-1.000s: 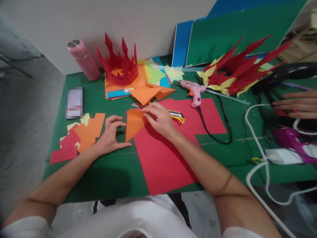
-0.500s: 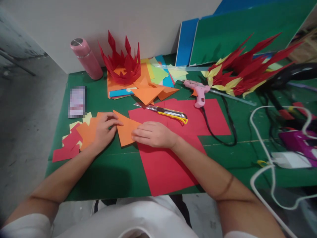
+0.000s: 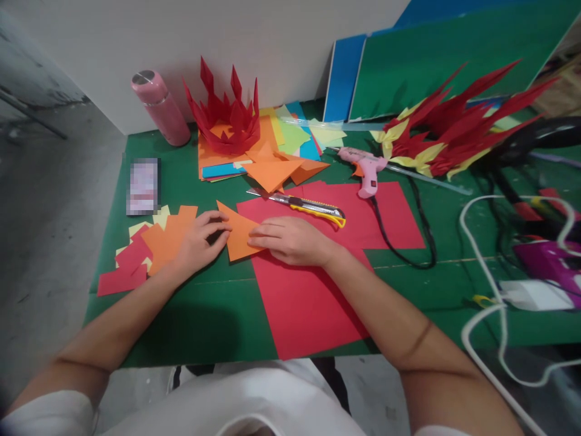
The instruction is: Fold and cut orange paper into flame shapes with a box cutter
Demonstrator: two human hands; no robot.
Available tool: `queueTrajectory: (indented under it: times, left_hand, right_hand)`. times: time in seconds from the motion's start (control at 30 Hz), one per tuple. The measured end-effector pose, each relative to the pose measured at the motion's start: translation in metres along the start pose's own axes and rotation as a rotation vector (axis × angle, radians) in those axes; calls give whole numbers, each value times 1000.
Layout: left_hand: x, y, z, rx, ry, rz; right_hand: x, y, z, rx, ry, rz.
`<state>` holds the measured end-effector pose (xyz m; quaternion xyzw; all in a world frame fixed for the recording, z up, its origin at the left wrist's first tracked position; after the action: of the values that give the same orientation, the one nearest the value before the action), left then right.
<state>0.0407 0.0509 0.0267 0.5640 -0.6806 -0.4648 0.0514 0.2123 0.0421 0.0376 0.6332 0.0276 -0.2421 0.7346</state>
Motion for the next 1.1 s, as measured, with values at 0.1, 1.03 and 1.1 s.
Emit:
queueTrajectory:
  times: [0.1, 1.03, 1.1]
  left_hand:
    - [-1, -2, -2, -46, -11, 41]
    - [-5, -13, 4, 0, 119, 207]
    - [-5, -12, 2, -6, 93, 198]
  right_hand:
    - [3, 0, -7, -74, -48, -27]
    - [0, -16, -51, -325, -658, -100]
    - [-1, -16, -50, -318, -666, -114]
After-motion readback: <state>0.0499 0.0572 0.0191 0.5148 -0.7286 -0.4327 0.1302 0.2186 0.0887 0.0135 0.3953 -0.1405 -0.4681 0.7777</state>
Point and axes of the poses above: each hand's wrist, its own x-axis away from the middle knuckle, its own y-axis out of the back of the hand, z = x × y, the point moved 7 cm from there along -x, towards the middle knuckle, and after that the axes turned 1 degree about z, right-handed, at the moved point
